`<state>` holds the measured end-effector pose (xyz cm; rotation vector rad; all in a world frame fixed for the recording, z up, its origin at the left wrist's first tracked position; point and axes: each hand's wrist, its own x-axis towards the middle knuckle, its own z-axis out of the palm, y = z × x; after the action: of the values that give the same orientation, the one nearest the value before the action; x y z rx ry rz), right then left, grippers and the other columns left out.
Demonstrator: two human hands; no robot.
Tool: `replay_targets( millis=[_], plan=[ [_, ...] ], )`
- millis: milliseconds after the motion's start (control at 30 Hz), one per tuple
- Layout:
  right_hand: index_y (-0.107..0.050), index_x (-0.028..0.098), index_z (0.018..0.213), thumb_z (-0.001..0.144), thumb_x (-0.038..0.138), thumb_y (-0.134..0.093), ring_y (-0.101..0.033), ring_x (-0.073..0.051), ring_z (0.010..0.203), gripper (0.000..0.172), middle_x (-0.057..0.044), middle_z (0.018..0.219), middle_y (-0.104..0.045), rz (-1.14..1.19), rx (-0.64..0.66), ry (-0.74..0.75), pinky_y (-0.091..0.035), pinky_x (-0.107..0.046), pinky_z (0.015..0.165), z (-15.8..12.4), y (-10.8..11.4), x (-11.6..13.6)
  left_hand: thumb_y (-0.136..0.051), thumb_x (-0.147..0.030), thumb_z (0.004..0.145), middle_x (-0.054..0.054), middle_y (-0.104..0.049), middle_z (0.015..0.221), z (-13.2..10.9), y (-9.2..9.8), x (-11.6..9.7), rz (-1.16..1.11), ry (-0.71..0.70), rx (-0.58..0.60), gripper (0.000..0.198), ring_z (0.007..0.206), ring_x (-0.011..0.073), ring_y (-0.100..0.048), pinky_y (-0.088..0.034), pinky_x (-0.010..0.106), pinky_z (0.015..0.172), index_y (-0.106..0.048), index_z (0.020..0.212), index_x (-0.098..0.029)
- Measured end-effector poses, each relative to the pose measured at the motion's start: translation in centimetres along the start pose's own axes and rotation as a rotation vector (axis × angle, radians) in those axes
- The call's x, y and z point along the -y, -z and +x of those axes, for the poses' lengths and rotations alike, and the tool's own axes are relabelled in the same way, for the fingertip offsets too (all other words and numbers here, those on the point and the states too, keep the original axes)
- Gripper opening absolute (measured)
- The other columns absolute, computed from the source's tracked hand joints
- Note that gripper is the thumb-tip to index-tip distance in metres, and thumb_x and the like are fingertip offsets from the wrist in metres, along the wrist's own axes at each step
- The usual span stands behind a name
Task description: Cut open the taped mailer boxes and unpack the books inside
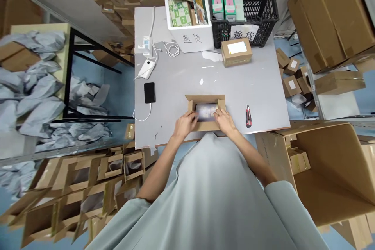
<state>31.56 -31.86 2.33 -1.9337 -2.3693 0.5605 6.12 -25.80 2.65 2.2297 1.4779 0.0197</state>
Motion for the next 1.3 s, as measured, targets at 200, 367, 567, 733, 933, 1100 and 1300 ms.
replay_targets(
  millis=[200,367,567,733,933,1100,1300],
  plan=[
    [-0.079,0.016,0.14,0.115,0.031,-0.056,-0.056,-0.036,0.144,0.037,-0.015,0.164,-0.067,0.166,-0.146,-0.315,-0.053,-0.05,0.121,-4.7,-0.6,-3.1,-0.067,-0.041,0.109,0.01,-0.075,0.146,-2.6,0.7,4.8,-0.094,0.119,-0.138,0.036,0.13,0.0318,-0.075,-0.062,0.04,0.105,-0.078,0.138,-0.023],
    [-0.077,0.015,0.144,0.112,0.03,-0.059,-0.046,-0.039,0.16,0.04,-0.015,0.181,-0.051,0.212,-0.109,-0.408,-0.047,-0.057,0.129,-5.3,-2.0,-2.5,-0.068,-0.035,0.106,0.01,-0.071,0.15,-2.2,-0.5,5.2,-0.115,0.192,-0.111,0.03,0.124,0.0314,-0.075,-0.064,0.043,0.107,-0.078,0.132,-0.024],
    [-0.078,0.015,0.14,0.114,0.029,-0.05,-0.041,-0.041,0.165,0.04,-0.021,0.173,-0.056,0.163,-0.2,-0.425,-0.041,-0.062,0.132,-4.0,-1.0,0.2,-0.055,-0.032,0.113,0.015,-0.067,0.156,-0.2,-1.7,0.5,-0.092,0.04,-0.033,0.04,0.138,0.0347,-0.066,-0.056,0.044,0.119,-0.072,0.147,-0.02],
    [-0.064,0.009,0.159,0.114,0.019,-0.047,-0.034,-0.04,0.172,0.05,-0.028,0.173,-0.054,0.093,-0.111,-0.442,-0.033,-0.059,0.137,-1.0,0.8,3.3,-0.063,-0.032,0.109,0.026,-0.054,0.167,3.9,-3.8,-2.4,-0.059,0.092,0.147,0.055,0.145,0.0433,-0.061,-0.054,0.052,0.119,-0.059,0.161,-0.013],
    [-0.064,0.003,0.156,0.111,0.007,-0.043,-0.054,-0.038,0.157,0.05,-0.033,0.154,-0.068,0.034,0.143,-0.412,-0.046,-0.05,0.129,4.1,0.0,5.8,-0.07,-0.028,0.104,0.03,-0.062,0.155,8.1,-6.1,-2.6,-0.028,0.185,0.275,0.048,0.147,0.0448,-0.059,-0.054,0.053,0.117,-0.064,0.149,-0.011],
    [-0.056,0.001,0.163,0.107,0.0,-0.036,-0.07,-0.035,0.143,0.059,-0.038,0.165,-0.056,0.031,0.261,-0.53,-0.063,-0.042,0.111,6.6,-1.3,5.1,-0.07,-0.03,0.104,0.032,-0.052,0.17,9.0,-7.4,-2.2,-0.031,0.275,0.338,0.058,0.157,0.0437,-0.055,-0.052,0.05,0.122,-0.057,0.158,-0.013],
    [-0.048,0.01,0.174,0.106,0.001,-0.038,-0.071,-0.034,0.145,0.069,-0.035,0.182,-0.038,0.008,0.277,-0.583,-0.065,-0.042,0.111,7.0,-2.7,3.7,-0.079,-0.036,0.097,0.04,-0.05,0.17,10.1,-8.0,-1.1,-0.071,0.418,0.423,0.093,0.158,0.0442,-0.058,-0.053,0.046,0.122,-0.036,0.172,0.0]
  ],
)
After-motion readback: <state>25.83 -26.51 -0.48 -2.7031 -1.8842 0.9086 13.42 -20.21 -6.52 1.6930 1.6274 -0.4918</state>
